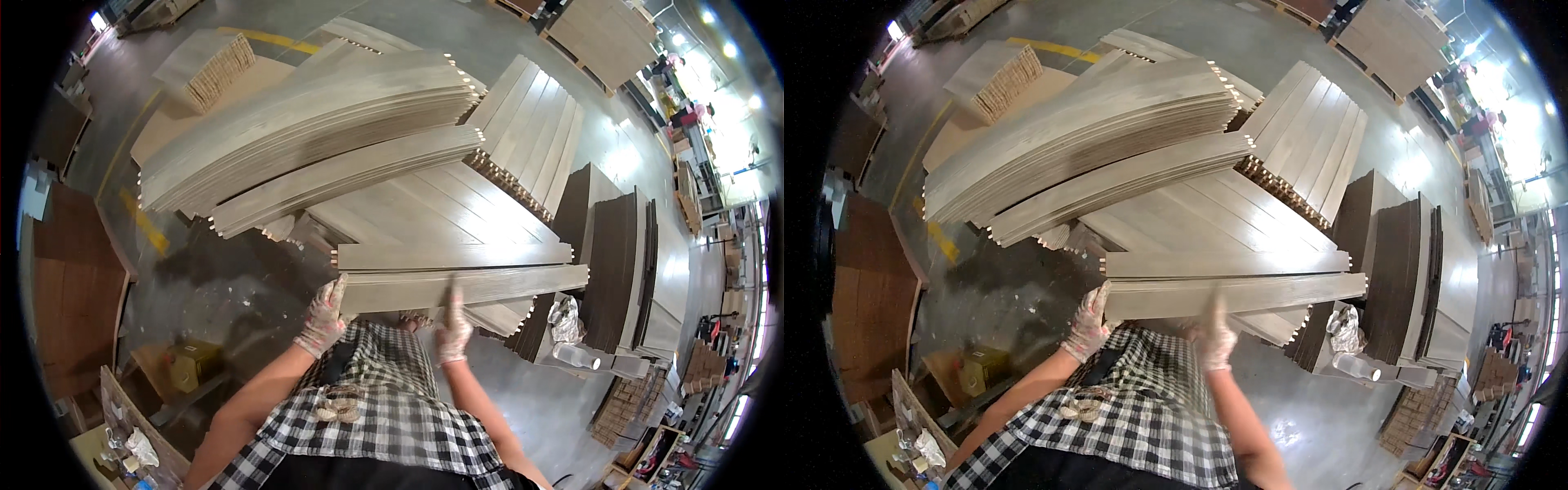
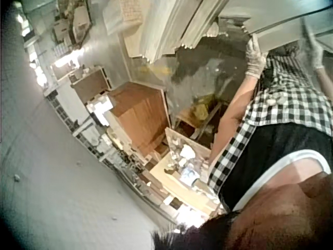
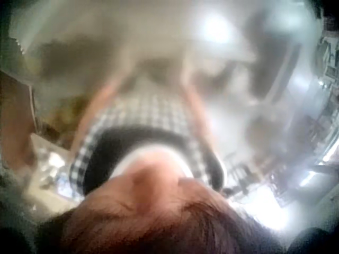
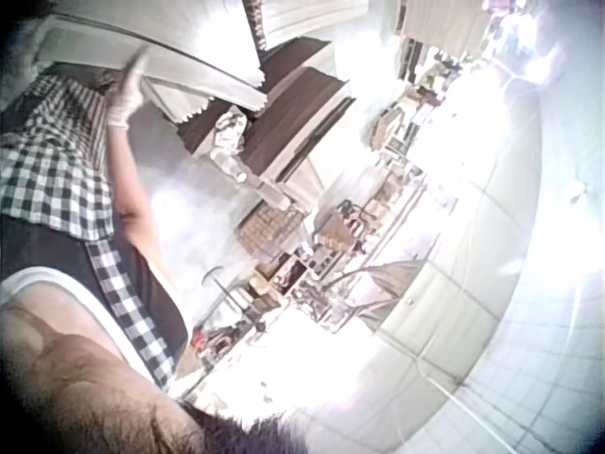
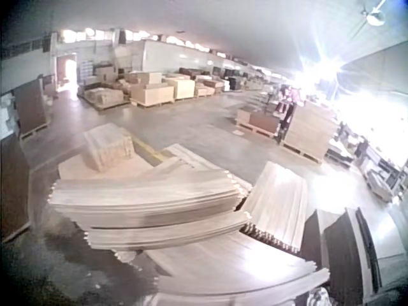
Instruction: The person picks up wooden planks from a pile by hand, turns them over to view the surfaces and edges, and places them onto a stack.
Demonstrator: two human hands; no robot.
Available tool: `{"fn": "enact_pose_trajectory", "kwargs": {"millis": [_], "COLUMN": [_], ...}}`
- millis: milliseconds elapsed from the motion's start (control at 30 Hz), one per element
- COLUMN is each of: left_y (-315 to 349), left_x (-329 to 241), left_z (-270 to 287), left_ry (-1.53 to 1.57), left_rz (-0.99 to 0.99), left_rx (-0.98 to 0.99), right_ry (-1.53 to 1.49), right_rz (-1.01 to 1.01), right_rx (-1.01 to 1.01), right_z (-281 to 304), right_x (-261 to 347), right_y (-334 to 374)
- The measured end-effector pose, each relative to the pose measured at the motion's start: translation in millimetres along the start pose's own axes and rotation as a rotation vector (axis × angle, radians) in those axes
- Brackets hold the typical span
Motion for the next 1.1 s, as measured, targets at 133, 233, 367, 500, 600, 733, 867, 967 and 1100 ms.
{"fn": "enact_pose_trajectory", "kwargs": {"millis": [133,233,367,500,600,733,867,967,1100], "left_y": [-6.2,0.7,3.0,11.7,32.6,30.9,15.6,-9.2,-63.6], "left_x": [0.8,11.1,7.5,28.0,71.2,89.4,55.8,6.1,-73.6], "left_z": [-5.8,1.1,1.8,-1.4,1.4,12.1,42.8,40.1,-4.9], "left_ry": [0.123,0.163,0.593,1.083,0.976,0.901,0.722,0.294,0.133], "left_rz": [-0.051,-0.034,-0.012,0.122,0.280,0.342,0.306,0.072,-0.139], "left_rx": [0.009,0.015,0.030,-0.136,-0.371,-0.473,-0.500,-0.309,-0.137], "right_ry": [0.138,-0.123,0.204,0.084,-0.213,0.446,-0.222,-0.133,-0.420], "right_rz": [0.309,0.173,0.184,0.297,0.077,0.446,0.224,0.195,0.157], "right_rx": [0.348,0.079,0.194,0.354,0.145,0.464,0.192,-0.082,-0.026], "right_z": [-70.8,-42.4,-59.7,-82.7,-59.1,-122.8,-62.3,-16.1,-18.2], "right_x": [38.4,19.2,64.6,89.6,74.8,91.4,106.6,104.5,86.7], "right_y": [19.4,7.3,17.9,25.7,16.9,35.6,13.0,-17.4,-46.8]}}
Point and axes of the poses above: each hand's wrist, its own y-axis away from the middle knuckle, its own z-axis out of the back of the hand, x = y × z, the point moved 2 cm from there along -y, towards the middle knuckle, and after that the axes turned 14 degrees about x, right-handed, at the moved point
